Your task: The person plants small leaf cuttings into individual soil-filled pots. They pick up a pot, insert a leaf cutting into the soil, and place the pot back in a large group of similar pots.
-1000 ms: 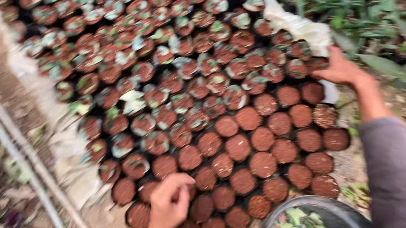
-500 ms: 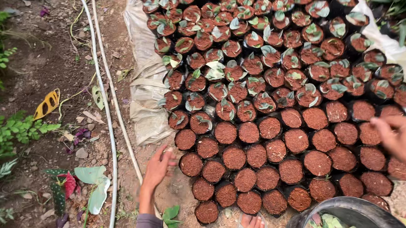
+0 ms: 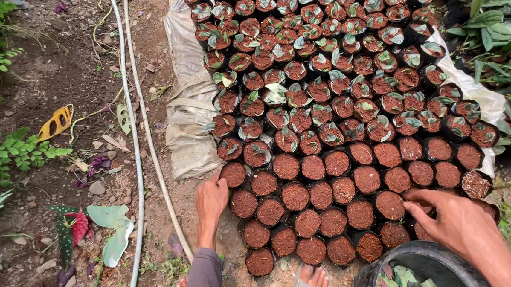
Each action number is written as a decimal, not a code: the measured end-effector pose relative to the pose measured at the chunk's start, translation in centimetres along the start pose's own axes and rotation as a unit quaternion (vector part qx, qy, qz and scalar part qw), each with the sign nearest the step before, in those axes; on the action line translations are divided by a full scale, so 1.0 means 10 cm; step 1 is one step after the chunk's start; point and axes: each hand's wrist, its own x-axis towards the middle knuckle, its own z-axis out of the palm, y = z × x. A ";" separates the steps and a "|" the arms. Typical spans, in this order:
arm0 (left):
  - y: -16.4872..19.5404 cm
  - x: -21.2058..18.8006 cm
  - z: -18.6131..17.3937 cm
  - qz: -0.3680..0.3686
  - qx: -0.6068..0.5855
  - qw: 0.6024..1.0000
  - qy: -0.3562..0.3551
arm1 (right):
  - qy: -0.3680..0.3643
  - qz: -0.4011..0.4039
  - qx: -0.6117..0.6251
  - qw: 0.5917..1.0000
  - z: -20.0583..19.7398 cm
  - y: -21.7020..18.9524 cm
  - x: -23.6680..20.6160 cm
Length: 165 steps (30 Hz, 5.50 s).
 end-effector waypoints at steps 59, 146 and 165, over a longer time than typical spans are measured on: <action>1.72 -0.78 -2.28 0.495 -0.353 0.770 -0.192 | 0.250 -0.306 0.095 0.914 -1.40 -2.84 -0.70; 1.75 -0.86 -2.32 0.466 -0.397 0.765 -0.201 | 0.189 -0.338 0.061 0.920 -1.60 -2.72 -0.91; 1.76 -0.88 -1.94 0.487 -0.382 0.737 -0.273 | -0.369 -0.097 0.308 0.872 -0.77 -1.75 -1.93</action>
